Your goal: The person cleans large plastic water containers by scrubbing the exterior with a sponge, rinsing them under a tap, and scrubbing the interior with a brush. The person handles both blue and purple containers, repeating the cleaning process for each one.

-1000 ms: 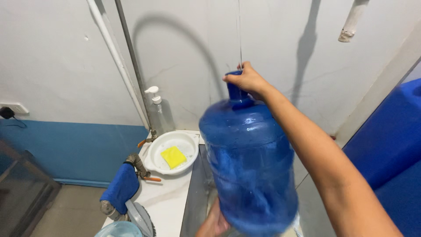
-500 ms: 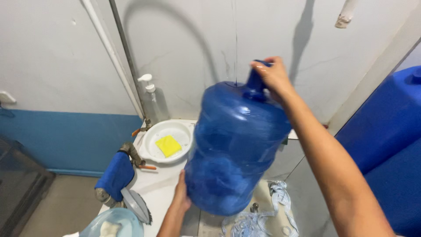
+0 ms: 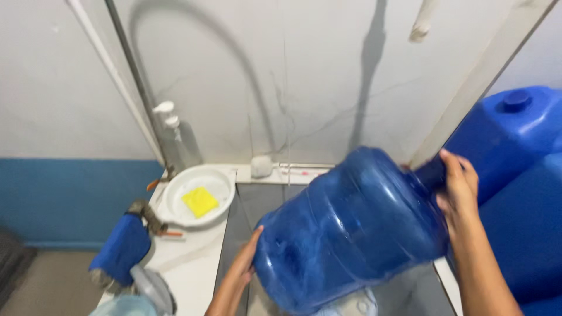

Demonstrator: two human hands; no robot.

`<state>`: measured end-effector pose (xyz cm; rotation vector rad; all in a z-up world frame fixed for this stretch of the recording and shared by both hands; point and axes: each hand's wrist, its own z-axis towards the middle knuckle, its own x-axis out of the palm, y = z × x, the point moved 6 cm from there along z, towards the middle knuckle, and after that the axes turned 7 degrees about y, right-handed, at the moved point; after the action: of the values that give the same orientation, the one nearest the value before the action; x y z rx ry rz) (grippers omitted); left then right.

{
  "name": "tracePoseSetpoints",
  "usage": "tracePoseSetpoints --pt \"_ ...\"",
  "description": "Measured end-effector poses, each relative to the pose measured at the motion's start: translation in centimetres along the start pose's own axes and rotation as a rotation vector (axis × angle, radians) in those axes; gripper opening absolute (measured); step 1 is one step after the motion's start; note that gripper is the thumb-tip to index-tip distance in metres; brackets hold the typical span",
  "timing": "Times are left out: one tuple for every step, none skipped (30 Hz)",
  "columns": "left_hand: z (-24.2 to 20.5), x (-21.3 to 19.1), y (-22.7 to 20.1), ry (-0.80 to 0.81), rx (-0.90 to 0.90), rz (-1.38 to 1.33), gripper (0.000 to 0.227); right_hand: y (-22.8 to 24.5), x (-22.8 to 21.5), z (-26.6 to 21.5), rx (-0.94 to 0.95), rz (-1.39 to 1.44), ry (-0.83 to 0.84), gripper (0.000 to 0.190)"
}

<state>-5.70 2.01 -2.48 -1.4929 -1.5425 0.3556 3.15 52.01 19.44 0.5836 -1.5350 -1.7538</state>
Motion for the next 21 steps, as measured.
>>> tracePoseSetpoints --pt "0.6 0.3 -2.2 -0.031 0.1 0.132 0.086 -0.2 -0.7 0.4 -0.055 0.194 0.002 0.031" --pt "0.5 0.3 -2.6 -0.077 0.173 0.254 0.088 -0.9 -1.7 0.1 -0.082 0.374 0.008 0.031" --pt "0.5 0.3 -3.1 -0.121 0.246 0.376 0.089 -1.7 -2.6 -0.1 -0.109 0.554 0.013 0.031" --pt "0.7 0.4 -3.3 -0.103 0.266 0.312 0.089 -2.4 -3.1 -0.1 -0.14 0.571 0.0 0.032" --pt "0.9 0.7 -3.3 -0.085 0.287 0.247 0.088 -2.8 -3.6 -0.1 -0.172 0.588 -0.013 0.032" --pt "0.8 0.9 -2.6 -0.072 0.3 0.177 0.088 -3.4 -4.1 -0.3 -0.195 0.599 -0.022 0.033" --pt "0.7 1.2 -1.1 -0.038 0.206 0.114 0.087 -4.4 -4.5 -0.5 -0.107 0.419 -0.066 0.033" --pt "0.6 1.4 -0.3 -0.001 0.121 0.06 0.086 -5.4 -4.7 -0.7 -0.026 0.249 -0.111 0.034" --pt "0.4 1.6 0.3 0.034 0.035 0.005 0.086 -6.3 -4.8 -0.9 0.057 0.081 -0.153 0.035" --pt "0.7 1.7 -0.5 0.002 0.058 0.098 0.085 -6.3 -4.7 -0.6 0.022 0.203 -0.131 0.035" --pt "1.0 1.8 -1.4 -0.031 0.081 0.189 0.085 -6.3 -4.6 -0.1 -0.013 0.324 -0.107 0.035" --pt "1.0 1.6 -1.8 -0.072 0.092 0.27 0.085 -6.5 -4.5 0.2 -0.035 0.434 -0.076 0.036" --pt "1.0 1.5 -2.7 -0.085 0.18 0.305 0.083 -7.0 -4.6 0.4 -0.015 0.526 -0.105 0.036" --pt "0.9 1.3 -3.5 -0.103 0.266 0.338 0.081 -7.6 -4.6 0.5 0.01 0.617 -0.132 0.037" --pt "0.7 1.1 -4.2 -0.121 0.351 0.371 0.079 -8.2 -4.6 0.5 0.035 0.708 -0.161 0.038" --pt "0.5 1.1 -3.3 -0.084 0.3 0.275 0.078 -8.3 -4.8 0.5 -0.001 0.65 -0.155 0.037" --pt "0.2 1.1 -2.5 -0.049 0.249 0.178 0.077 -8.4 -5.1 0.3 -0.038 0.593 -0.147 0.035" --pt "-0.1 1.1 -1.7 -0.01 0.199 0.088 0.075 -8.7 -5.2 -0.1 -0.077 0.539 -0.145 0.035" --pt "-0.7 0.6 -0.8 -0.053 0.145 0.123 0.075 -9.5 -5.2 -0.7 0.002 0.456 -0.146 0.034" --pt "-0.6 0.7 -1.1 -0.085 0.114 0.163 0.074 -9.8 -4.9 -0.1 0.058 0.385 -0.143 0.034" --pt "-0.4 0.9 -1.6 -0.117 0.083 0.203 0.074 -9.9 -4.6 0.5 0.114 0.315 -0.139 0.034"
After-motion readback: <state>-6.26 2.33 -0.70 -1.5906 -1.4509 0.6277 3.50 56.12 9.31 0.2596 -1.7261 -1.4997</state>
